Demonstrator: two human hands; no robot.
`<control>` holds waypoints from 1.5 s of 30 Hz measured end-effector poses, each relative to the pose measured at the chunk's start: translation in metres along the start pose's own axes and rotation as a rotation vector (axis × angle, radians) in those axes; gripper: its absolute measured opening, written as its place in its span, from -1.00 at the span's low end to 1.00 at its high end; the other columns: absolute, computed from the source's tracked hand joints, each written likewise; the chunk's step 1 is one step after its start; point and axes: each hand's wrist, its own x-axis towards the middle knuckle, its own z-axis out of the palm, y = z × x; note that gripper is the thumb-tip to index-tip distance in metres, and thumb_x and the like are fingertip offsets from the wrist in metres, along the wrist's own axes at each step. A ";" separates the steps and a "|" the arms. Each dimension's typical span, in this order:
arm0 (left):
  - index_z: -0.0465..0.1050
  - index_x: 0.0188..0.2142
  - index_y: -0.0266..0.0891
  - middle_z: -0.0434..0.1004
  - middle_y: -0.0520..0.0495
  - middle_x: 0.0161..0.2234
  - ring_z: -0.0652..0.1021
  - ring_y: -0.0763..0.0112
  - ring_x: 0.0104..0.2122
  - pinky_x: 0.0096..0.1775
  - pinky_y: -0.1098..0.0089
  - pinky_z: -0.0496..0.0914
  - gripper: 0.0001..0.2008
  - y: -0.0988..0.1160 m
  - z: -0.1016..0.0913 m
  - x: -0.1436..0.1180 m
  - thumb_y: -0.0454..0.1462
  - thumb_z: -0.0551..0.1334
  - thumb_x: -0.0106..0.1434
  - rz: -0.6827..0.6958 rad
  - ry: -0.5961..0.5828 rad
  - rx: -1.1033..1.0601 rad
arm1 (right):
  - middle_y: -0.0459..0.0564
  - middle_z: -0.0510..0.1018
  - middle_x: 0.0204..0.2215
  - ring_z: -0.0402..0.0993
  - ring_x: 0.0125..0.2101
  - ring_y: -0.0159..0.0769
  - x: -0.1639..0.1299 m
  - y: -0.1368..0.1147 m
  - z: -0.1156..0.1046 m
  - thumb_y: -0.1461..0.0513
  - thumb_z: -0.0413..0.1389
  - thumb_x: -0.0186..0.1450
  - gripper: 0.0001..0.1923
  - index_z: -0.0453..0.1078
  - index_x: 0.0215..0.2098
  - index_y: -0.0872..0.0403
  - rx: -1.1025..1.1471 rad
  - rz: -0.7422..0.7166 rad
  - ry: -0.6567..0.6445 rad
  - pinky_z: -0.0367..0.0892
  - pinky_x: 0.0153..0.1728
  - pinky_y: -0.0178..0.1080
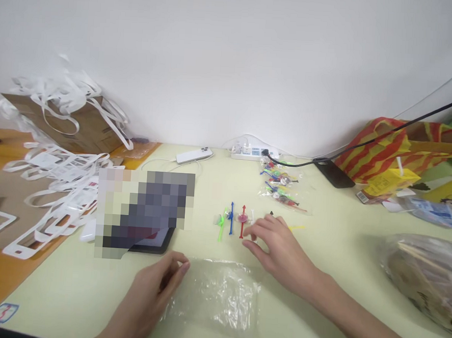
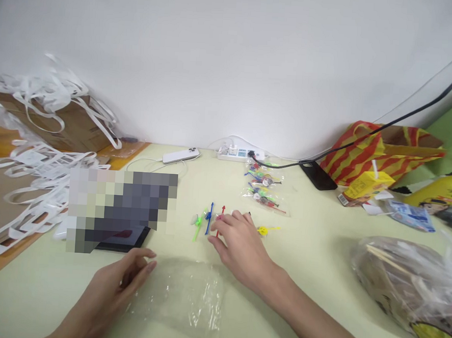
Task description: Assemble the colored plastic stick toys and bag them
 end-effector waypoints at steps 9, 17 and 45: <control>0.35 0.19 -0.06 0.49 -0.19 0.10 0.51 0.13 0.09 0.08 0.23 0.46 -0.56 0.013 -0.014 -0.009 -0.25 0.25 0.33 0.592 0.108 0.250 | 0.12 0.54 -0.23 0.36 -0.10 -0.03 0.076 -0.001 0.043 0.18 0.21 0.37 -0.87 0.53 -0.21 0.08 -0.358 -0.090 -0.066 0.17 -0.13 -0.07; 0.09 0.38 -0.10 0.22 -0.30 0.33 0.28 -0.19 0.28 0.22 -0.17 0.26 0.02 0.043 0.010 0.020 0.08 0.46 0.02 0.706 -0.431 0.141 | 0.06 0.53 -0.15 0.36 -0.09 -0.13 0.072 0.000 0.035 0.13 0.23 0.36 -0.81 0.55 -0.12 0.04 -0.082 -0.127 0.114 0.22 -0.05 -0.08; 0.26 0.29 0.01 0.19 -0.21 0.30 0.27 -0.10 0.23 0.14 -0.07 0.30 -0.32 0.063 0.030 0.057 0.08 0.32 0.23 0.806 -0.492 0.135 | -0.07 0.66 -0.16 0.55 -0.21 -0.21 -0.084 0.002 -0.029 0.15 0.07 0.43 -0.72 0.55 0.02 -0.14 0.389 0.359 -0.206 0.45 -0.21 -0.25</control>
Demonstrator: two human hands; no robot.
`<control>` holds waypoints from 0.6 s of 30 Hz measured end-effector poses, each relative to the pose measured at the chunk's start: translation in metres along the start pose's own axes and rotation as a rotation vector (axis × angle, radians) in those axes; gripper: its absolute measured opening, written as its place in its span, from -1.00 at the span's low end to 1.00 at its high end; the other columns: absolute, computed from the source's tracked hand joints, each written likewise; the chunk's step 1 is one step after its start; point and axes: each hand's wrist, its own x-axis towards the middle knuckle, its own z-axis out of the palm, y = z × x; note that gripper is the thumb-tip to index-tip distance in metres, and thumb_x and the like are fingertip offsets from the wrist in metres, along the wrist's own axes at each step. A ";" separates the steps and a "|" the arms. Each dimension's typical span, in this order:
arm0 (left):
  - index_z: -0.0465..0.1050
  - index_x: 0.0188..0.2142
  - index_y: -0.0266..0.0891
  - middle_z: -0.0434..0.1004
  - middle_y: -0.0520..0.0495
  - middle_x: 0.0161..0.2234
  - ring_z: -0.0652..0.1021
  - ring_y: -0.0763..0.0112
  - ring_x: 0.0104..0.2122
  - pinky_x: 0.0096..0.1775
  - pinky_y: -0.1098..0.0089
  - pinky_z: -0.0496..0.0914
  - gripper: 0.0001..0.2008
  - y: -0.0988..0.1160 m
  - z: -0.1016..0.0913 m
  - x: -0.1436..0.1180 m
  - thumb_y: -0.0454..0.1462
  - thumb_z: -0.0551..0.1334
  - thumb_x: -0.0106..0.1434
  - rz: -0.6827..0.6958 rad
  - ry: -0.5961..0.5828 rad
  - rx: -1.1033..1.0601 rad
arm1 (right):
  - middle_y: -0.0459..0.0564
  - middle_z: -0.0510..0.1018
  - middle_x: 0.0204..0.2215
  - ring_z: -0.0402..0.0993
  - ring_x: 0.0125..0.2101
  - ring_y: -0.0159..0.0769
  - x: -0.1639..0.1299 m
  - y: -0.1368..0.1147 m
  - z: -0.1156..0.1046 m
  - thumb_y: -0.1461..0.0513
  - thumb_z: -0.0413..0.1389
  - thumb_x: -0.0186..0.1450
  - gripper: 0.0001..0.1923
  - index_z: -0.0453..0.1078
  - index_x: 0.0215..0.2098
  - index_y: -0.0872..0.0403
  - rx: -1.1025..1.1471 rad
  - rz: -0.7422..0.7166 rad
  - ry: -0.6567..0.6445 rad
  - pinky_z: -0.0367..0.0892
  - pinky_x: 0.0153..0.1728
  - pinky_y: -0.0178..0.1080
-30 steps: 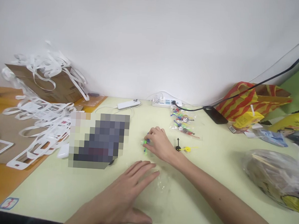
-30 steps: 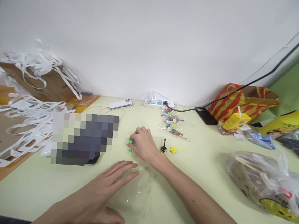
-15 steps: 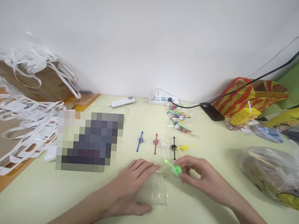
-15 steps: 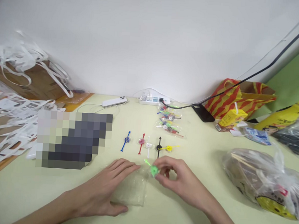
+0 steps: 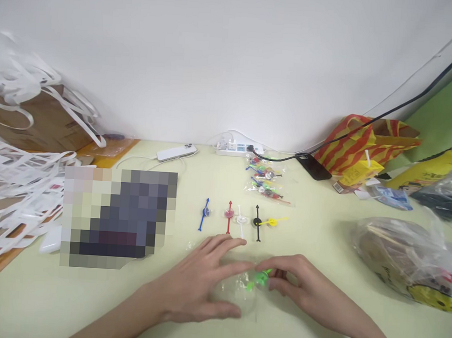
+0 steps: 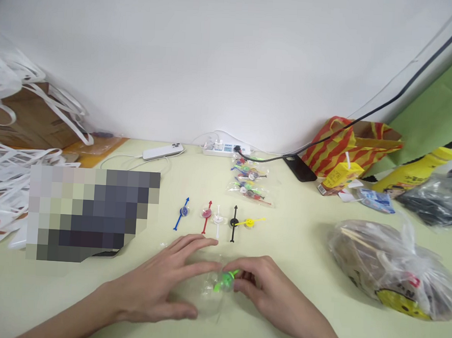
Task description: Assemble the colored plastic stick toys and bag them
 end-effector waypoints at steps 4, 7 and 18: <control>0.49 0.06 0.02 0.46 -0.12 -0.12 0.46 0.20 -0.11 -0.08 0.21 0.35 -0.71 0.001 -0.002 0.007 -0.06 0.20 0.40 0.066 0.053 0.073 | -0.08 0.63 -0.26 0.51 -0.28 -0.25 0.002 0.001 0.001 0.12 0.03 0.44 -0.71 0.54 0.01 -0.11 0.028 0.040 -0.043 0.41 -0.21 -0.26; 0.52 -0.05 -0.08 0.44 0.01 -0.44 0.44 0.34 -0.39 -0.28 0.31 0.26 -0.74 0.002 0.002 0.014 -0.06 0.15 0.44 0.182 0.024 0.130 | -0.09 0.60 -0.26 0.49 -0.25 -0.25 -0.003 0.003 0.003 0.09 -0.01 0.46 -0.74 0.49 -0.05 -0.08 0.048 0.081 -0.043 0.38 -0.17 -0.26; 0.26 -0.65 -0.22 0.29 0.06 -0.74 0.30 0.45 -0.70 -0.54 0.29 0.09 -0.46 0.002 0.024 0.027 -0.01 0.12 0.41 0.332 0.183 0.204 | -0.04 0.59 -0.27 0.52 -0.27 -0.24 -0.014 0.026 0.011 0.21 -0.04 0.43 -0.81 0.42 -0.17 -0.01 -0.094 0.061 0.106 0.38 -0.24 -0.26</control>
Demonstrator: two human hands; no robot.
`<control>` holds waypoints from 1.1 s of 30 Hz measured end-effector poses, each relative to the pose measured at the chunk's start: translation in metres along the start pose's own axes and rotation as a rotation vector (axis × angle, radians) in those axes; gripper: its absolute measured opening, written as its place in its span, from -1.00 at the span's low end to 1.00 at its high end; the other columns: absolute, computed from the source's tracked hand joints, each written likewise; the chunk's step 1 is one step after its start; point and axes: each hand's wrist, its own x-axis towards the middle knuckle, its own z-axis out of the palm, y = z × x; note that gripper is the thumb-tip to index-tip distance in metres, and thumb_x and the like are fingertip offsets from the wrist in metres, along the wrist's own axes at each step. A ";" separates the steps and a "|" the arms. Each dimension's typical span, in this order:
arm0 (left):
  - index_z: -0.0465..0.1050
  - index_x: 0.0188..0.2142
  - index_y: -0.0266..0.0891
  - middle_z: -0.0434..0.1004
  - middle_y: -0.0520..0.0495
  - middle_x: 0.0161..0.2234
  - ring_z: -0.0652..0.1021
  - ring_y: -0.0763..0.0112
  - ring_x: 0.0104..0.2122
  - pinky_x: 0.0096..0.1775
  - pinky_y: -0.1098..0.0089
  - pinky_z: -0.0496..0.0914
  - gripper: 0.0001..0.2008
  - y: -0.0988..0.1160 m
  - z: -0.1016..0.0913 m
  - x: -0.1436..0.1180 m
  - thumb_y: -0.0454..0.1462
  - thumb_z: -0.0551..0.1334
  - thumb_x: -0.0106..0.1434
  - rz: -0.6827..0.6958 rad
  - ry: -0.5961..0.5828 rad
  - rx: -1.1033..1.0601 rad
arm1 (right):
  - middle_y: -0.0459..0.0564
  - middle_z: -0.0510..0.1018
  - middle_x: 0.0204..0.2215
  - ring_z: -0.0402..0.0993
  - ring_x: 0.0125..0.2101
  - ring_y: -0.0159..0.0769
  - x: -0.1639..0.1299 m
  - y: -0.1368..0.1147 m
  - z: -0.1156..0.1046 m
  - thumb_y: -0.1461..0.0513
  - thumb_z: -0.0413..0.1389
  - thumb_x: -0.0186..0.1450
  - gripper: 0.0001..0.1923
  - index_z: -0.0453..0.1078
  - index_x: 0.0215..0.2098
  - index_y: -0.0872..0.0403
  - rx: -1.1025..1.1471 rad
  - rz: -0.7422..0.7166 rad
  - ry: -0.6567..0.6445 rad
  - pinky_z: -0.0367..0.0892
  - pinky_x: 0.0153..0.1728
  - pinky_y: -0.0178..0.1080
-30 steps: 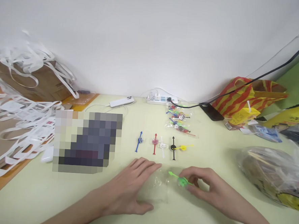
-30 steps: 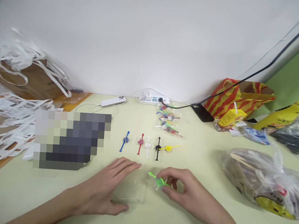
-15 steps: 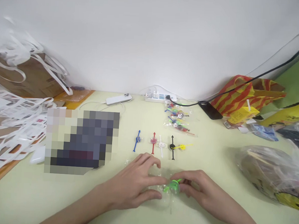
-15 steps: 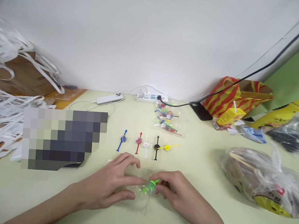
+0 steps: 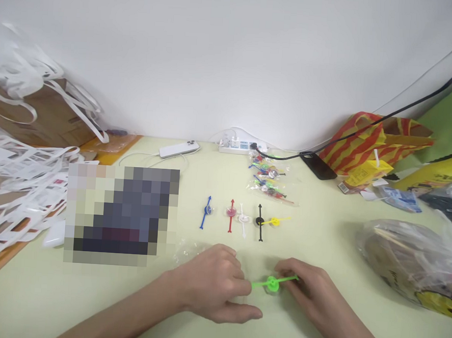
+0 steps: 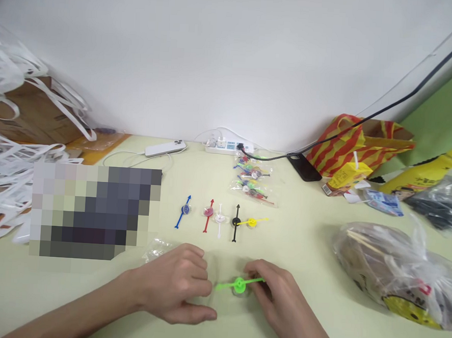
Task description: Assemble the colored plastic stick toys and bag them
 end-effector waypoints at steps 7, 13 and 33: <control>0.25 -0.66 -0.21 0.26 0.07 -0.71 0.26 0.47 -0.67 -0.56 0.31 0.14 -0.47 0.000 -0.001 -0.006 -0.11 0.11 0.45 0.023 0.108 -0.018 | -0.01 0.61 -0.19 0.56 -0.26 -0.21 -0.008 0.007 0.002 0.20 0.02 0.41 -0.79 0.44 -0.06 -0.05 -0.018 -0.040 0.028 0.47 -0.23 -0.22; 0.22 -0.66 -0.20 0.16 0.08 -0.72 0.22 0.45 -0.67 -0.59 0.30 0.08 -0.51 0.000 -0.003 -0.010 -0.14 0.15 0.40 -0.009 0.163 -0.034 | -0.02 0.61 -0.25 0.57 -0.29 -0.22 -0.019 0.014 -0.004 0.15 -0.03 0.46 -0.77 0.47 -0.12 -0.05 -0.075 -0.045 0.098 0.48 -0.27 -0.25; 0.23 -0.64 -0.20 0.20 0.08 -0.69 0.23 0.46 -0.65 -0.57 0.33 0.11 -0.54 0.006 -0.003 -0.008 -0.17 0.16 0.40 -0.018 0.208 0.010 | -0.05 0.61 -0.40 0.52 -0.42 -0.24 0.009 -0.016 0.027 0.13 0.02 0.46 -0.76 0.47 -0.28 0.00 0.021 -0.095 0.347 0.42 -0.40 -0.25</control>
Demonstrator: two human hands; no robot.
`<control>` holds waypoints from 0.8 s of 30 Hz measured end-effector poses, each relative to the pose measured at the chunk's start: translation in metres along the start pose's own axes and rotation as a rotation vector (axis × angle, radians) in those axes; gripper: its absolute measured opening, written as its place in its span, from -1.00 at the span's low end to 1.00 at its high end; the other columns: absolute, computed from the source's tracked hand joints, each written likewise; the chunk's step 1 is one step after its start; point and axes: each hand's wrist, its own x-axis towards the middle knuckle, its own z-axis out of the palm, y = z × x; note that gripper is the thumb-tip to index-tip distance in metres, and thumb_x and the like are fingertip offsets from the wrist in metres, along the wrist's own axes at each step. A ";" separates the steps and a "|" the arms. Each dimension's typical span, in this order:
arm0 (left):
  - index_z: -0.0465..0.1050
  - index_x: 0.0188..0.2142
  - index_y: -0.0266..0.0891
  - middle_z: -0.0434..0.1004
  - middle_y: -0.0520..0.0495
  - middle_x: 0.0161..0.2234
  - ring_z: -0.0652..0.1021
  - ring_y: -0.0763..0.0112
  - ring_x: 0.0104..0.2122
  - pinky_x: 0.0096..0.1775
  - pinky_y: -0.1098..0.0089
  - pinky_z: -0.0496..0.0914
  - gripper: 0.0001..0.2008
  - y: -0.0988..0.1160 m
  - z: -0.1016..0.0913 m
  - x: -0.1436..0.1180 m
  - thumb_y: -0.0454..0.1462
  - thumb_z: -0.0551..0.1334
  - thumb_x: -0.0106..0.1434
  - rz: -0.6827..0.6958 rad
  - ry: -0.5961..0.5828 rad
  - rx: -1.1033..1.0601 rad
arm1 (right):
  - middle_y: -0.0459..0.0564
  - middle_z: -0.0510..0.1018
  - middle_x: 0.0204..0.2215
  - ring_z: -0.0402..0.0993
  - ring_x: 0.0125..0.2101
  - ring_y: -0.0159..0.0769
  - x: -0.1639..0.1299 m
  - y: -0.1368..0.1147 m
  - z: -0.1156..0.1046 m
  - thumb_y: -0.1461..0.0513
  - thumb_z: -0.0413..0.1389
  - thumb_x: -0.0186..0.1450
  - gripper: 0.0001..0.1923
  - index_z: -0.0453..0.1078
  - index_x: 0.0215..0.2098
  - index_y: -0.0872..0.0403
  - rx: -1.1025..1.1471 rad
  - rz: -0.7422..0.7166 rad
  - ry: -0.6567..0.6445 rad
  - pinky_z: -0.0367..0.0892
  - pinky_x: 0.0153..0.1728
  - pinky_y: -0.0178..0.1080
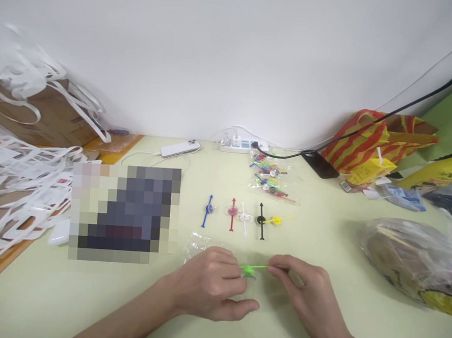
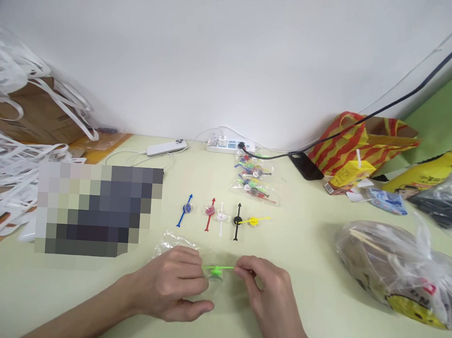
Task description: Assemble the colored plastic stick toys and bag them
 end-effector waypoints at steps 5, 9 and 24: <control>0.27 -0.59 -0.21 0.21 0.10 -0.68 0.27 0.48 -0.64 -0.57 0.36 0.15 -0.59 0.002 0.003 -0.001 -0.20 0.16 0.41 -0.010 0.023 -0.001 | -0.01 0.55 -0.37 0.45 -0.33 -0.21 0.009 0.000 0.013 0.29 0.01 0.46 -0.79 0.39 -0.33 0.02 -0.110 -0.268 0.102 0.40 -0.34 -0.18; 0.28 -0.61 -0.22 0.22 0.09 -0.69 0.27 0.47 -0.65 -0.60 0.35 0.14 -0.58 0.007 0.006 -0.002 -0.23 0.14 0.41 -0.031 0.054 0.016 | 0.08 0.55 -0.10 0.43 -0.13 -0.13 0.016 0.000 0.017 0.36 0.03 0.43 -0.83 0.37 -0.29 0.03 -0.204 -0.414 0.142 0.42 -0.20 -0.07; 0.34 -0.60 -0.23 0.30 0.07 -0.68 0.31 0.49 -0.64 -0.58 0.42 0.27 -0.60 0.008 0.011 -0.004 -0.33 0.10 0.41 -0.089 0.131 -0.122 | 0.02 0.47 0.14 0.31 0.02 -0.04 0.039 0.009 0.046 0.44 0.10 0.26 -0.81 0.42 -0.39 0.04 -0.212 -0.653 0.080 0.39 -0.08 0.03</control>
